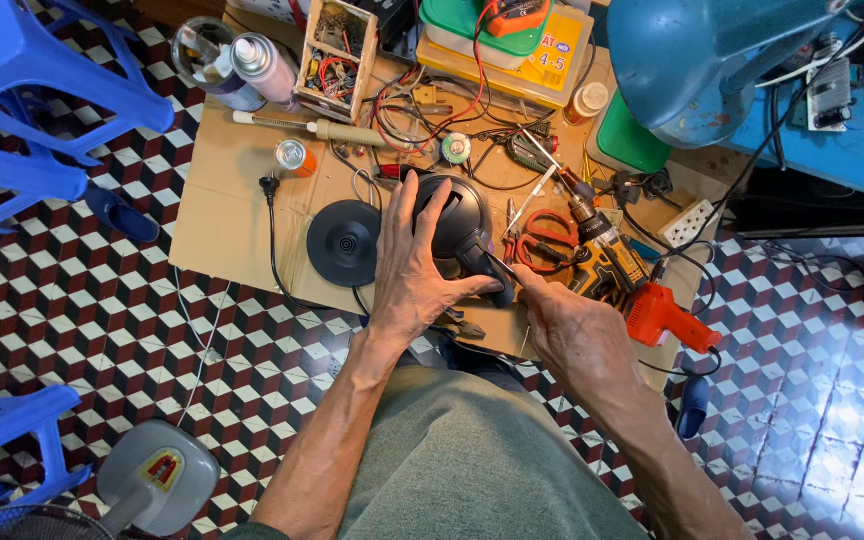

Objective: The person disassembles a stainless steel electric kettle on a cluttered workbench. They use a power drill to remove screws from the kettle's handle and body, then use a screwdriver to detach the handle and access the internal components. The person removes the kettle's lid and base, and manipulates the internal wiring and heating element.

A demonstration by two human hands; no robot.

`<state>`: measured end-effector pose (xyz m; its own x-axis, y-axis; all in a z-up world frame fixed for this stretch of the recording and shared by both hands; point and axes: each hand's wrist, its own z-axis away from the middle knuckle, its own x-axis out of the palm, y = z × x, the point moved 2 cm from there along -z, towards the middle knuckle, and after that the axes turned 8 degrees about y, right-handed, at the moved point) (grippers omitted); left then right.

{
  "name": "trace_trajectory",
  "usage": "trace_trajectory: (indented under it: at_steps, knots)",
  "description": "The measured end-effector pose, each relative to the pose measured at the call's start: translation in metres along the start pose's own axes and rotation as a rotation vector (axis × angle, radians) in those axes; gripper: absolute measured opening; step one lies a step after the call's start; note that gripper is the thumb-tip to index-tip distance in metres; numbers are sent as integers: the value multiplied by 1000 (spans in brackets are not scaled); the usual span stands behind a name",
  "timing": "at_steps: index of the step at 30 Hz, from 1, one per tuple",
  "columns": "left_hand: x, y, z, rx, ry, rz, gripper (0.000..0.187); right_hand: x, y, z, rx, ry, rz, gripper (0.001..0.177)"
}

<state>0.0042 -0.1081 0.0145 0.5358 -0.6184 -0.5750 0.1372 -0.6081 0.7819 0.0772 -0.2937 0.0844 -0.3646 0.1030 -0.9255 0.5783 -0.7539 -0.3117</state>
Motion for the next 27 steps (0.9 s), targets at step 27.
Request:
trace_trajectory:
  at_steps: [27]
  knots:
    - [1,-4,1,22,8,-2,128,-12,-33,-24,117,-266,222,19]
